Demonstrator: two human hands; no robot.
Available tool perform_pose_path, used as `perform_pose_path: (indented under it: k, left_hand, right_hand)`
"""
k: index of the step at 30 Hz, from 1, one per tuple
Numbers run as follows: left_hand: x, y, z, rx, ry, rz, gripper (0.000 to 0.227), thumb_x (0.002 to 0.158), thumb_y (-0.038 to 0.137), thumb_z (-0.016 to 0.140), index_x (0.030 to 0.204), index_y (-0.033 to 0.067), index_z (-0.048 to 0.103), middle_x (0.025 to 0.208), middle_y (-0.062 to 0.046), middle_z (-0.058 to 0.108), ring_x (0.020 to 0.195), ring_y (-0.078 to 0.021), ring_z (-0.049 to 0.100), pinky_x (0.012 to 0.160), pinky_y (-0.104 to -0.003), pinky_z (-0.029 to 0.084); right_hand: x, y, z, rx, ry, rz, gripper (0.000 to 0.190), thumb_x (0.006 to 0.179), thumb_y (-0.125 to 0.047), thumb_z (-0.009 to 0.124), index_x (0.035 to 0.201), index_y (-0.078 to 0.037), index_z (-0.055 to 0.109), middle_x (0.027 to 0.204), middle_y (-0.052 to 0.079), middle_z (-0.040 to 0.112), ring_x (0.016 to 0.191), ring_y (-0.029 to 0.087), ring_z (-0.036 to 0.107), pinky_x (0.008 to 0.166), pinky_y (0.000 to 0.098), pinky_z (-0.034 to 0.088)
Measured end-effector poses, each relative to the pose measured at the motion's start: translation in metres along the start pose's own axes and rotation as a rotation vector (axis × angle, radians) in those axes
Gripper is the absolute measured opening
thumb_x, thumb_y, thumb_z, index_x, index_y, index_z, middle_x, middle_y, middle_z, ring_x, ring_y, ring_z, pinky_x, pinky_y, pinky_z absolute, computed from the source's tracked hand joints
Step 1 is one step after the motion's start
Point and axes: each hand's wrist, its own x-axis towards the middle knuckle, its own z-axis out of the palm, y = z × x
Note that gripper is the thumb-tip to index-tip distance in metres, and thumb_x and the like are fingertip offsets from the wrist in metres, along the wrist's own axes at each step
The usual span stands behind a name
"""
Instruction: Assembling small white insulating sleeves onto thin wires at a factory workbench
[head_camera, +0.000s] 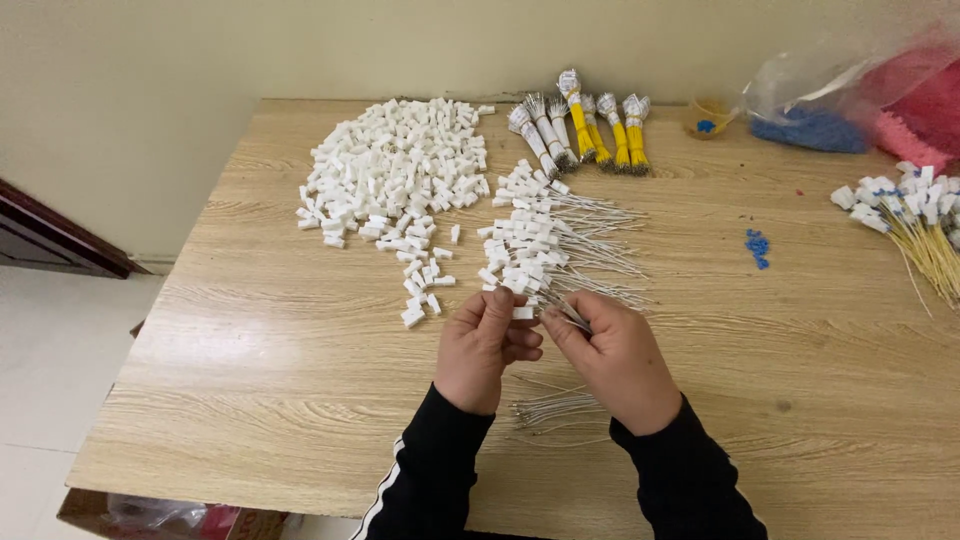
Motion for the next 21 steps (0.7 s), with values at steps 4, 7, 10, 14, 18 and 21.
perform_pose_path:
  k: [4, 7, 10, 14, 18, 21]
  left_hand:
    - [0.005, 0.003, 0.001, -0.008, 0.008, 0.021, 0.038, 0.09, 0.038, 0.064, 0.093, 0.0001, 0.064, 0.075, -0.021, 0.07, 0.058, -0.022, 0.07, 0.053, -0.034, 0.063]
    - [0.007, 0.005, 0.003, -0.004, 0.005, 0.038, 0.037, 0.09, 0.036, 0.065, 0.093, -0.0011, 0.063, 0.075, -0.022, 0.07, 0.058, -0.023, 0.07, 0.052, -0.033, 0.062]
    - [0.008, 0.006, 0.007, 0.012, -0.006, 0.032, 0.036, 0.091, 0.035, 0.064, 0.091, -0.0006, 0.062, 0.073, -0.02, 0.07, 0.058, -0.022, 0.07, 0.051, -0.032, 0.062]
    - [0.007, 0.011, 0.011, 0.042, 0.006, 0.042, 0.032, 0.091, 0.03, 0.066, 0.09, -0.0017, 0.062, 0.072, -0.022, 0.07, 0.057, -0.0237, 0.07, 0.051, -0.033, 0.062]
    - [0.017, 0.005, 0.008, 0.012, 0.003, 0.037, 0.035, 0.092, 0.032, 0.066, 0.092, -0.0025, 0.063, 0.072, -0.024, 0.068, 0.058, -0.0252, 0.071, 0.052, -0.034, 0.062]
    - [0.025, 0.004, 0.008, 0.014, -0.004, 0.027, 0.037, 0.091, 0.035, 0.066, 0.09, -0.0017, 0.063, 0.071, -0.021, 0.068, 0.057, -0.0227, 0.07, 0.05, -0.033, 0.062]
  right_hand:
    - [-0.001, -0.005, 0.001, 0.087, 0.047, 0.056, 0.017, 0.091, -0.018, 0.064, 0.089, 0.0, 0.066, 0.063, 0.015, 0.061, 0.065, 0.018, 0.052, 0.062, 0.0358, 0.046]
    - [0.002, -0.003, 0.002, 0.054, 0.019, -0.003, 0.02, 0.094, -0.019, 0.06, 0.084, -0.002, 0.066, 0.058, 0.014, 0.057, 0.061, 0.018, 0.051, 0.059, 0.0344, 0.046]
    - [0.003, 0.001, 0.003, 0.022, 0.036, -0.051, 0.019, 0.095, -0.017, 0.06, 0.083, -0.002, 0.064, 0.058, 0.015, 0.056, 0.06, 0.02, 0.052, 0.059, 0.0356, 0.046]
    - [0.004, 0.006, 0.002, -0.139, 0.067, -0.106, 0.015, 0.092, -0.018, 0.064, 0.083, -0.006, 0.065, 0.063, 0.016, 0.061, 0.063, 0.031, 0.063, 0.062, 0.0389, 0.05]
    - [0.006, -0.003, 0.002, -0.164, 0.063, -0.107, 0.013, 0.092, -0.019, 0.063, 0.086, -0.009, 0.065, 0.067, 0.016, 0.062, 0.07, 0.035, 0.065, 0.067, 0.0414, 0.051]
    - [0.01, -0.003, -0.001, -0.176, 0.052, -0.156, 0.013, 0.094, -0.017, 0.06, 0.086, -0.007, 0.064, 0.07, 0.019, 0.061, 0.073, 0.04, 0.064, 0.067, 0.044, 0.051]
